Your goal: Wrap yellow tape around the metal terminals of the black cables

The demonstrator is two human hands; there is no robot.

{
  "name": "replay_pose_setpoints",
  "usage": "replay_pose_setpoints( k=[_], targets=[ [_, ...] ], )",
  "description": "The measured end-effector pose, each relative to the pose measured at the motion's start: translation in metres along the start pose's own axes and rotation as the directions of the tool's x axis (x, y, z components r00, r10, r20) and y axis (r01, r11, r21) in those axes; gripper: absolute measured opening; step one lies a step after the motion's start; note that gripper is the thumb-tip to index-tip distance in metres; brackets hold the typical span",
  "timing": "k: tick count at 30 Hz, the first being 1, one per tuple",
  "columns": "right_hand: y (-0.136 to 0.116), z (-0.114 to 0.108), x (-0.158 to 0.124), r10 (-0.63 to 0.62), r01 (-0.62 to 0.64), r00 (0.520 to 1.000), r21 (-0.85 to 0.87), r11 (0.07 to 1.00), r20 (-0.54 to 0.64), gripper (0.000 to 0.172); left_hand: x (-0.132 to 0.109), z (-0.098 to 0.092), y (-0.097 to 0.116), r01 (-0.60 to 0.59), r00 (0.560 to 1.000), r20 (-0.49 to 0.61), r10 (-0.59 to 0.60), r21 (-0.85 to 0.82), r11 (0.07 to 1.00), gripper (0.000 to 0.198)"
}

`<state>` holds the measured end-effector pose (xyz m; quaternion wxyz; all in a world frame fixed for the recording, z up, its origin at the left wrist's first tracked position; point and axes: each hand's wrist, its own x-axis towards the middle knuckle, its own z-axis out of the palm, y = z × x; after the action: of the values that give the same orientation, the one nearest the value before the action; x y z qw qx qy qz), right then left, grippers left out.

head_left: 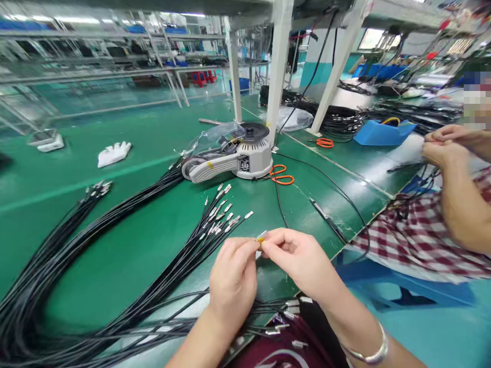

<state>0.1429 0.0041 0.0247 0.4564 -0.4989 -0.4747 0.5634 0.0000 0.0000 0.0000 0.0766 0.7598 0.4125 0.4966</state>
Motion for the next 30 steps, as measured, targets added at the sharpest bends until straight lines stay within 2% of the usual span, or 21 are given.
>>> replay_pose_setpoints(
  k=[17,23,28,30],
  targets=[
    [0.0016,-0.0024,0.0098,-0.007,0.007,1.0,-0.014,1.0,0.008,0.013,0.0056,0.0047,-0.0009,0.027,1.0,-0.016,-0.027,0.02,0.999,0.024],
    [0.0014,-0.0009,0.0096,-0.013,0.012,1.0,-0.048,0.999,-0.021,0.014,0.0022,0.0065,-0.0027,0.043,0.999,-0.017,-0.041,0.074,0.996,0.024],
    [0.0059,0.002,0.0086,0.008,-0.011,1.0,-0.091,0.996,-0.025,0.019,0.0019,0.0066,-0.0057,0.021,0.999,-0.039,-0.016,0.124,0.992,0.025],
    [0.0084,0.003,0.0072,0.035,-0.036,0.999,-0.051,0.998,-0.028,0.023,0.002,0.0065,-0.0065,0.016,0.999,-0.04,-0.011,0.125,0.992,0.025]
  ],
)
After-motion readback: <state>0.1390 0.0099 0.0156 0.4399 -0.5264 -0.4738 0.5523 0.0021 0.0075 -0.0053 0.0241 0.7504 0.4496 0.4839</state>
